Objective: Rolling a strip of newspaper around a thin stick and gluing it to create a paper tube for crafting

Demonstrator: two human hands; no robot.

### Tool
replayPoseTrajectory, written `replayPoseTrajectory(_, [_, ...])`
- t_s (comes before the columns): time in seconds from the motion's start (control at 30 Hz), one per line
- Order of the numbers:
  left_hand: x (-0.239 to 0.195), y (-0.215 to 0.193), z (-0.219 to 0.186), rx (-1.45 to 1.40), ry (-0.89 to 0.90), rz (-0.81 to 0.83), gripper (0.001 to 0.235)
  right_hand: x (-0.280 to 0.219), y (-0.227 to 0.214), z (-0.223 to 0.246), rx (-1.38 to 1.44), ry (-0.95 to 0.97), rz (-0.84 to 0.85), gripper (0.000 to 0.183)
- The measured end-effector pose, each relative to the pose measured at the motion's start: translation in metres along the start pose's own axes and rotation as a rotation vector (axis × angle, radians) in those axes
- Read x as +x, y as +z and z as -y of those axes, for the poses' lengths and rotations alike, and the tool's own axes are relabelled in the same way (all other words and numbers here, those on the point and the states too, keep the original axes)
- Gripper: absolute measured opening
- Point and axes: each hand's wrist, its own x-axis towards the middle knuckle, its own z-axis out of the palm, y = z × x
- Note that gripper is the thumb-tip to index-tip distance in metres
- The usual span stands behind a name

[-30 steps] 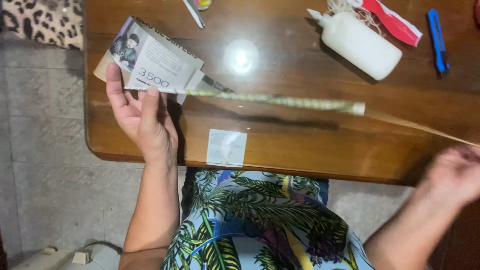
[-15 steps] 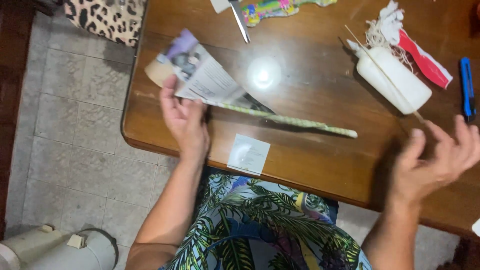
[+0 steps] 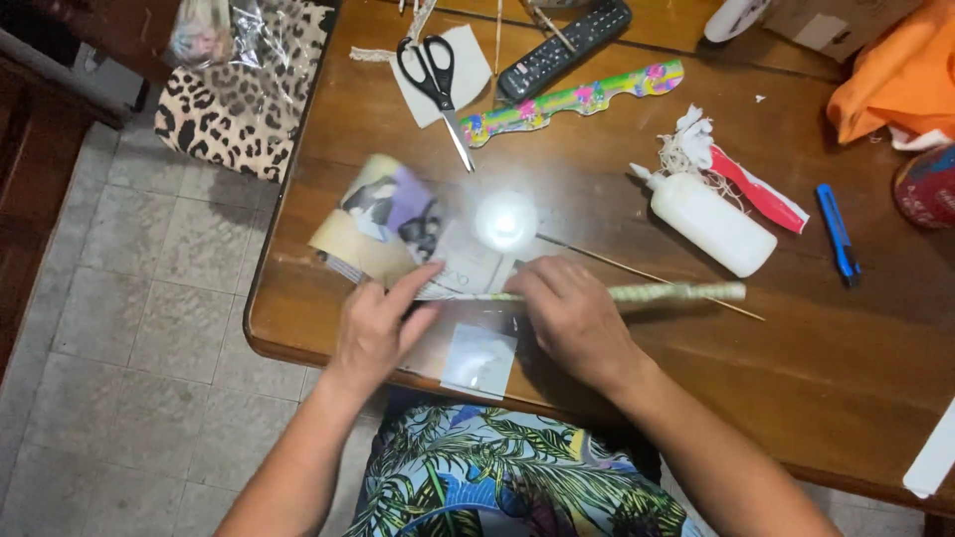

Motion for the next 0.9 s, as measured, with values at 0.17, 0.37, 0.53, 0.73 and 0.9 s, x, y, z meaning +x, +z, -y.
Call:
replayPoseTrajectory(0.17, [0.029,-0.045,0.002,0.248,-0.430,0.282,0.053,0.012,0.014,0.003,-0.348,-0.249,-0.159,0.009])
replayPoseTrajectory(0.37, [0.000,-0.045,0.087,0.431,-0.467,0.241,0.053,-0.022,0.063,-0.007,-0.124,-0.145,-0.014,0.021])
replayPoseTrajectory(0.53, [-0.005,-0.067,0.134,0.356,-0.411,0.113,0.052,-0.030,0.053,-0.004,-0.068,-0.126,0.021,0.021])
replayPoseTrajectory(0.73, [0.023,-0.080,0.105,0.188,-0.802,-0.162,0.058,-0.037,0.052,-0.005,-0.114,-0.070,0.146,0.029])
replayPoseTrajectory(0.9, [0.013,-0.024,0.060,0.603,-0.288,0.176,0.043,-0.024,0.051,0.001,-0.110,-0.026,0.083,0.026])
